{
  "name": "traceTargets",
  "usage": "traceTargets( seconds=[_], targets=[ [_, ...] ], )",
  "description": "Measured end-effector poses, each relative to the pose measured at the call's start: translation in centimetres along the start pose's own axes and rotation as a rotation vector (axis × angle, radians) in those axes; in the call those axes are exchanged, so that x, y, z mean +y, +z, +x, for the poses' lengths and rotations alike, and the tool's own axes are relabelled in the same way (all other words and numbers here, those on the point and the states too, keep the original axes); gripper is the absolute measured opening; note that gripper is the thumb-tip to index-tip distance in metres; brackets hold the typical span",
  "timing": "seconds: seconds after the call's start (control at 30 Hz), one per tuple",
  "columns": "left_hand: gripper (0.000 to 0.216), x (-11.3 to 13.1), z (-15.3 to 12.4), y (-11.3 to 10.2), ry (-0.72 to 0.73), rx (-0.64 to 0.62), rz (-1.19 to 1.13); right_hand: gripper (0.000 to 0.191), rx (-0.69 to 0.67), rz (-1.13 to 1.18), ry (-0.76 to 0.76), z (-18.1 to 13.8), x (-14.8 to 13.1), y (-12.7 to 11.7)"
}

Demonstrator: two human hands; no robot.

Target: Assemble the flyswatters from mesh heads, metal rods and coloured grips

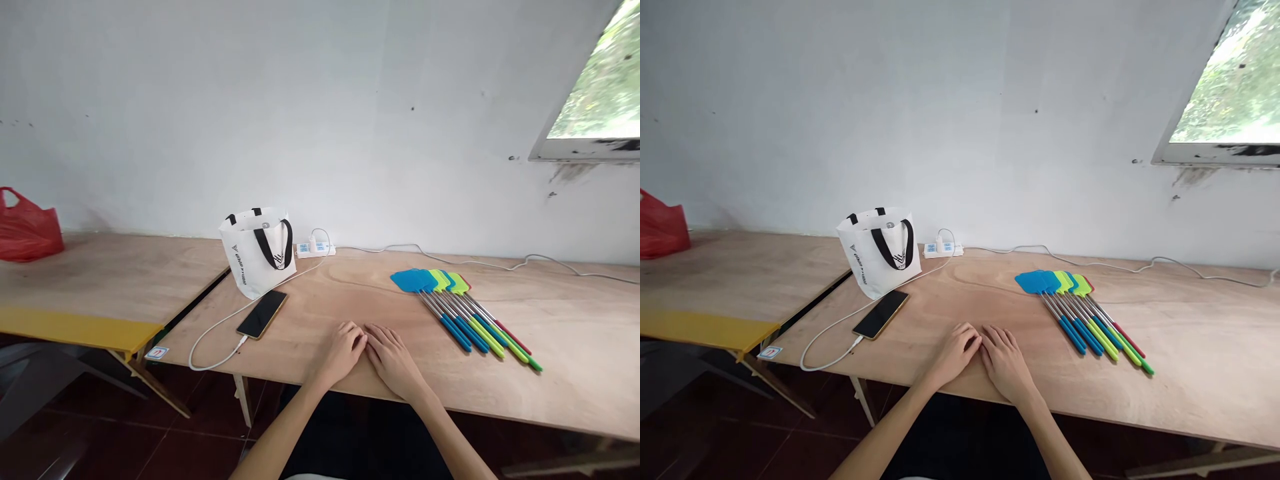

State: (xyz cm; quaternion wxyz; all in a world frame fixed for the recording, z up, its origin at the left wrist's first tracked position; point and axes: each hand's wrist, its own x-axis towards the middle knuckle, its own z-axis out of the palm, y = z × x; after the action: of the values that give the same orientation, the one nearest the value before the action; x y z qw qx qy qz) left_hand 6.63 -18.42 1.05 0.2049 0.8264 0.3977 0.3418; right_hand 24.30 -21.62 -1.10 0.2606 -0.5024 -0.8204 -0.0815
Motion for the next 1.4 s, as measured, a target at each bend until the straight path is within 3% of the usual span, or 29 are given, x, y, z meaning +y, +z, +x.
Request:
traceTargets(
  seconds=[1.4],
  targets=[
    [0.025, 0.6, 0.17, -0.42, -0.008, -0.004, -0.001, 0.035, -0.002, 0.008, 0.003, 0.21, -0.32, -0.42]
  ],
)
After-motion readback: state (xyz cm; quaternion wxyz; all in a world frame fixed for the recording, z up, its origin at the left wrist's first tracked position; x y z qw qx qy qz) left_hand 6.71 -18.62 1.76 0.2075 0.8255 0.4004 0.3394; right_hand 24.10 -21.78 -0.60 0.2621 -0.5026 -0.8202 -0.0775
